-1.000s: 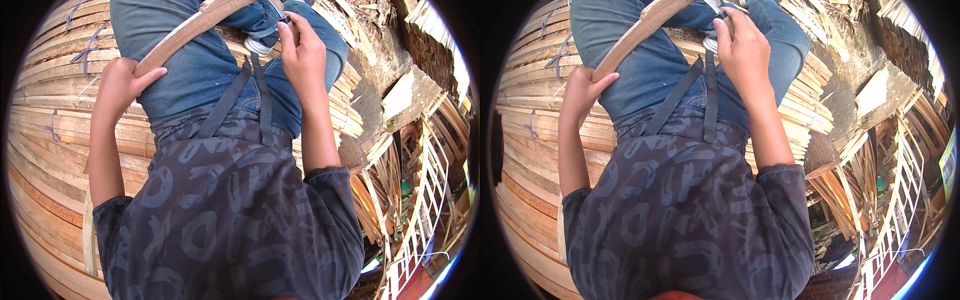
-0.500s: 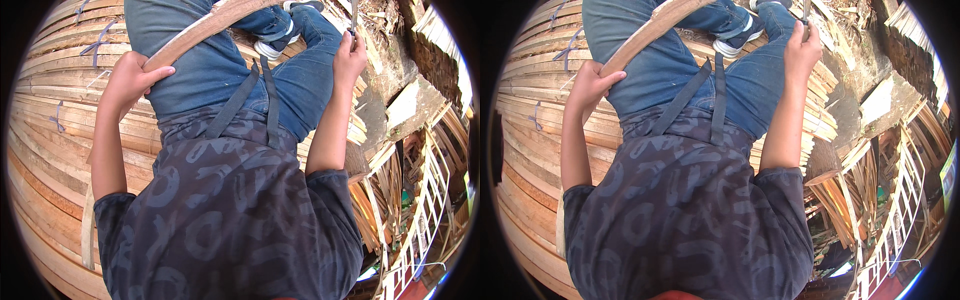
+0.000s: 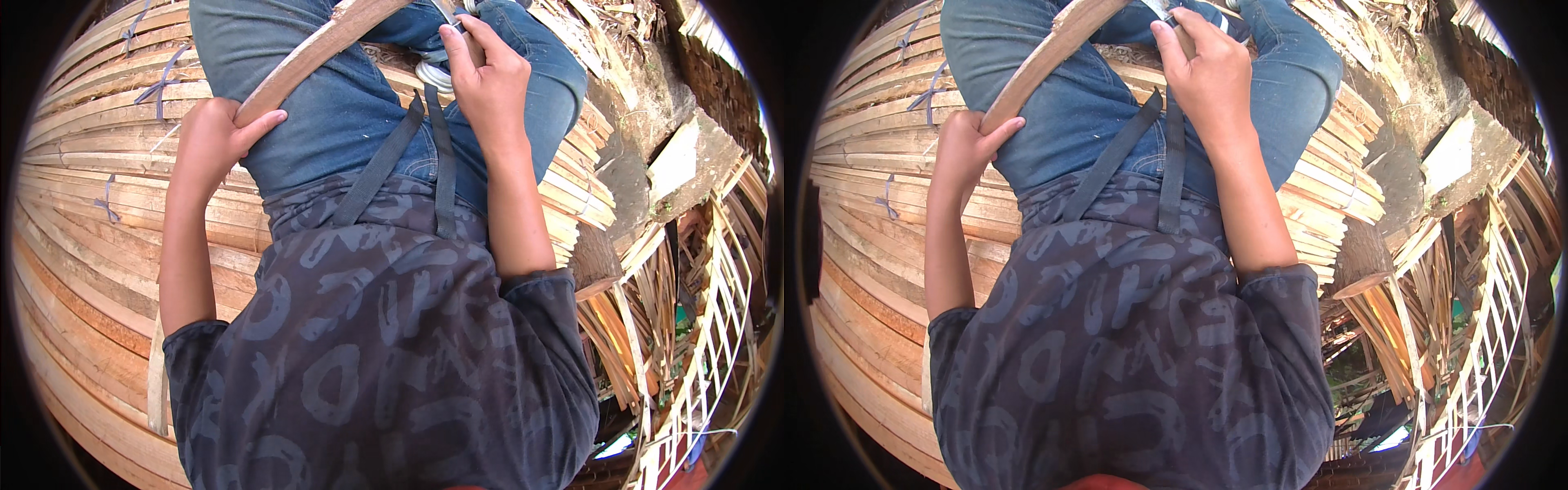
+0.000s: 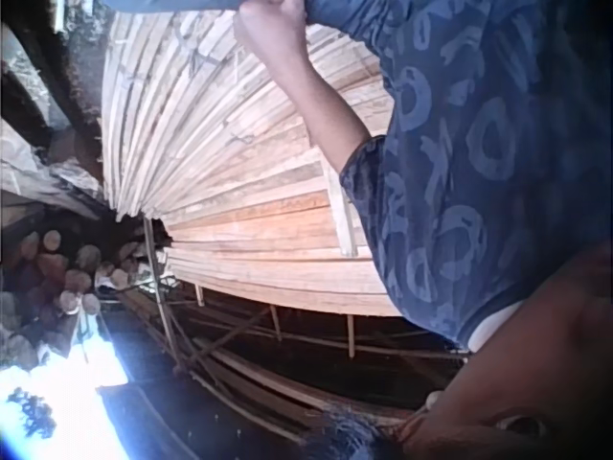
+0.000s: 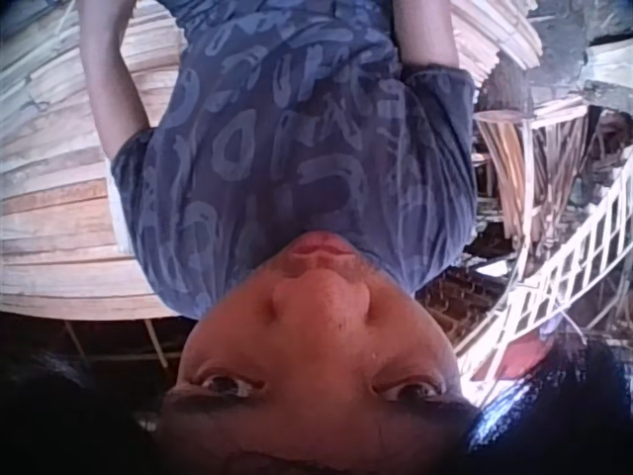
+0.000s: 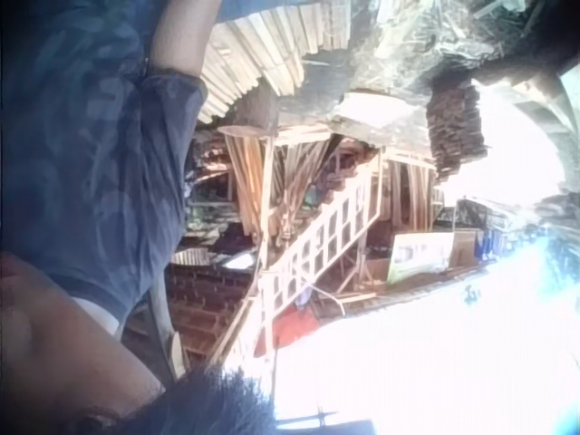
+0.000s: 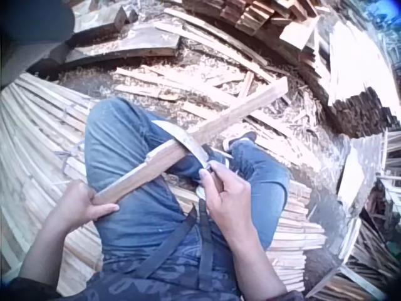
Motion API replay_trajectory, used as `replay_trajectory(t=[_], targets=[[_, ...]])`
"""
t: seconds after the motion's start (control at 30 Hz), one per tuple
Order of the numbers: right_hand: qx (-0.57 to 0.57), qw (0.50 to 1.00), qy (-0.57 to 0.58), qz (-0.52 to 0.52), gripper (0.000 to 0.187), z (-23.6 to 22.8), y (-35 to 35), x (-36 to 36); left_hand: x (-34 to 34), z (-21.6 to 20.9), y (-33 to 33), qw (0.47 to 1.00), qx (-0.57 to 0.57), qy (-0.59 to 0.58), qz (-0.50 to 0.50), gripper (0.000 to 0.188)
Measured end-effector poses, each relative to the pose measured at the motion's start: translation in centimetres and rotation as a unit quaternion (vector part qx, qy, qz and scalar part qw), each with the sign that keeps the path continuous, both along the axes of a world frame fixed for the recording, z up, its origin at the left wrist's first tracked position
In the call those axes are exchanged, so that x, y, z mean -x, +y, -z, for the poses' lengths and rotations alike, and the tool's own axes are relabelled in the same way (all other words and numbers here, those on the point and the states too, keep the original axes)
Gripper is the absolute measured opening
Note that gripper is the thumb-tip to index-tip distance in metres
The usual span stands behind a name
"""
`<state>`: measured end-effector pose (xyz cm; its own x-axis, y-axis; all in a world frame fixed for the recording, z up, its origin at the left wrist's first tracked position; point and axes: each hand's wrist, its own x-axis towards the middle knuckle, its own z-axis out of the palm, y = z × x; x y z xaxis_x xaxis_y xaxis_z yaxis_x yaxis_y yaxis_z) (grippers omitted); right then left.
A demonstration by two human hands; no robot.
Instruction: The person sits on a stack of wooden planks and uses a curved knife to shave thin strips from a long, thin piece of wood held between their legs. They repeatedly scrape the knife along the wood to remove bark and smooth the surface.
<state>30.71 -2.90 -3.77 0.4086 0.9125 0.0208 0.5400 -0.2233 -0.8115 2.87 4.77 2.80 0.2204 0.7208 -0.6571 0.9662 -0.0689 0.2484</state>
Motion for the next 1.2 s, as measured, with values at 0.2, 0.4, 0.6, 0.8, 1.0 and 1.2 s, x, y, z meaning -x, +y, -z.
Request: replay_trajectory(t=[0.2, 0.4, 0.6, 0.8, 1.0, 1.2], targets=[[0.028, 0.985, -0.171, -0.01, 0.033, 0.5, 0.8, -3.5, -0.5, 0.0, 0.1, 0.998, -0.045, -0.003, 0.04, 0.067], [-0.019, 0.993, -0.113, -0.006, 0.027, 0.6, 0.4, -1.1, -0.6, -0.1, 0.1, 0.998, -0.042, -0.009, 0.044, 0.066], [-0.023, 0.99, -0.134, -0.023, 0.029, 0.4, 0.8, -1.7, -0.2, -0.2, 0.1, 0.999, -0.02, -0.015, 0.019, 0.065], [0.009, 0.983, -0.173, 0.065, 0.032, 2.9, 0.0, -7.5, -0.7, -0.4, 0.5, 0.999, 0.001, -0.024, 0.027, 0.065], [0.001, 0.997, -0.068, -0.045, 0.025, -0.7, 0.4, -1.0, -0.5, -0.2, 0.5, 1.0, 0.002, -0.015, 0.021, 0.065], [0.11, 0.987, -0.057, 0.101, 0.017, 0.6, 1.7, -6.0, 0.1, 0.2, 0.2, 0.998, -0.034, -0.018, 0.042, 0.065]])
